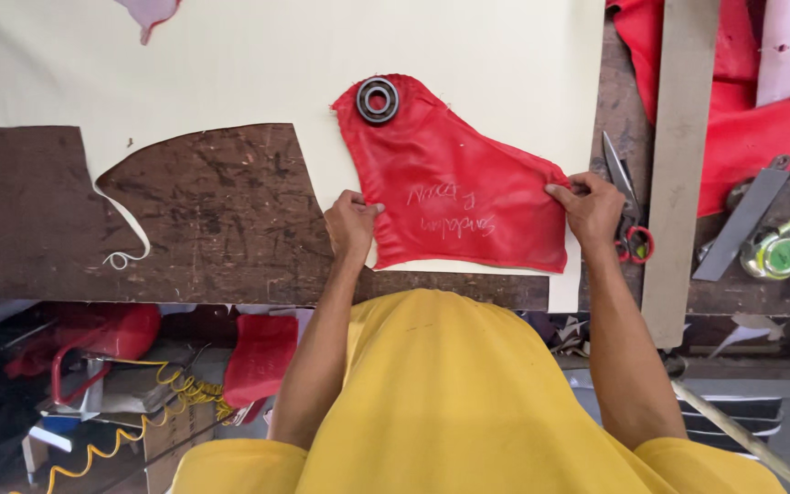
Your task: The person lays a red fabric shoe upper on a sheet of white pattern paper, places a bearing, two wrenches, an adjustable wrench and a washer on the fabric to hold it flat, and traces around its edge with a pencil, repositioning the weights as they work around the outline.
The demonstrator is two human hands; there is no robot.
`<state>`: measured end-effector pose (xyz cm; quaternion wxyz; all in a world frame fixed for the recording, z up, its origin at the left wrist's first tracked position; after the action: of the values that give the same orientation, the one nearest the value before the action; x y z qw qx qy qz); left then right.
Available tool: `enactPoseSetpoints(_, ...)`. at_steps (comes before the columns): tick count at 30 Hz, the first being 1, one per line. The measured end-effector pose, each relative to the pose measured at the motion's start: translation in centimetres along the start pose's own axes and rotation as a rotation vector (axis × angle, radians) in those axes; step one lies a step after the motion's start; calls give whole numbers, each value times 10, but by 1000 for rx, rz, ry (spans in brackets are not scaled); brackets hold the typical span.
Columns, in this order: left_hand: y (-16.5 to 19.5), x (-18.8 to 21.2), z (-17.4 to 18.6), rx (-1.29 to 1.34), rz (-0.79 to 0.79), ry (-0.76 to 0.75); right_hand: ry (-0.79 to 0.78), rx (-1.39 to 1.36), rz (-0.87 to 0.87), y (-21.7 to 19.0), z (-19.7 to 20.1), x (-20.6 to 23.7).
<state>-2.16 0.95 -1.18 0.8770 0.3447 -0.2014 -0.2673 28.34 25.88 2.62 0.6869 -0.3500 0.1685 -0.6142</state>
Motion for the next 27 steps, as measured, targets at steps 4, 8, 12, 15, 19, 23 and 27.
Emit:
enactPoseSetpoints(4, -2, 1, 1, -6, 13, -5, 29, -33, -28, 0, 0, 4)
enactPoseSetpoints(8, -10, 2, -4, 74, -32, -23, 31, 29, -1, -4, 6, 3)
enactPoseSetpoints(12, -15, 6, -7, 66, -112, -11, -78, -35, -5, -3, 12, -2)
enactPoseSetpoints(15, -15, 10, -9, 80, -137, -12, -53, -44, -11, -4, 14, -1)
enactPoseSetpoints(19, -9, 12, -6, 89, -111, -13, -7, -71, -50, -2, 18, 1)
enactPoseSetpoints(23, 2, 4, -2, 60, -42, -65, -17, -83, -59, -4, 18, -1)
enactPoseSetpoints(27, 21, -31, 17, -8, -93, 20, -82, -148, -102, -7, 12, -1)
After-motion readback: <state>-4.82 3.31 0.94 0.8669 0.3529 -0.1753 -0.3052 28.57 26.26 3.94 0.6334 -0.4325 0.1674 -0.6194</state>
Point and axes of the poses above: each hand's wrist, its own x-axis away from the middle knuckle, its own z-axis out of the back of the hand, y = z × x, the point moved 5 cm from there along -x, towards the middle knuckle, and after that the axes turned 13 degrees about -z, right-handed, at the moved point
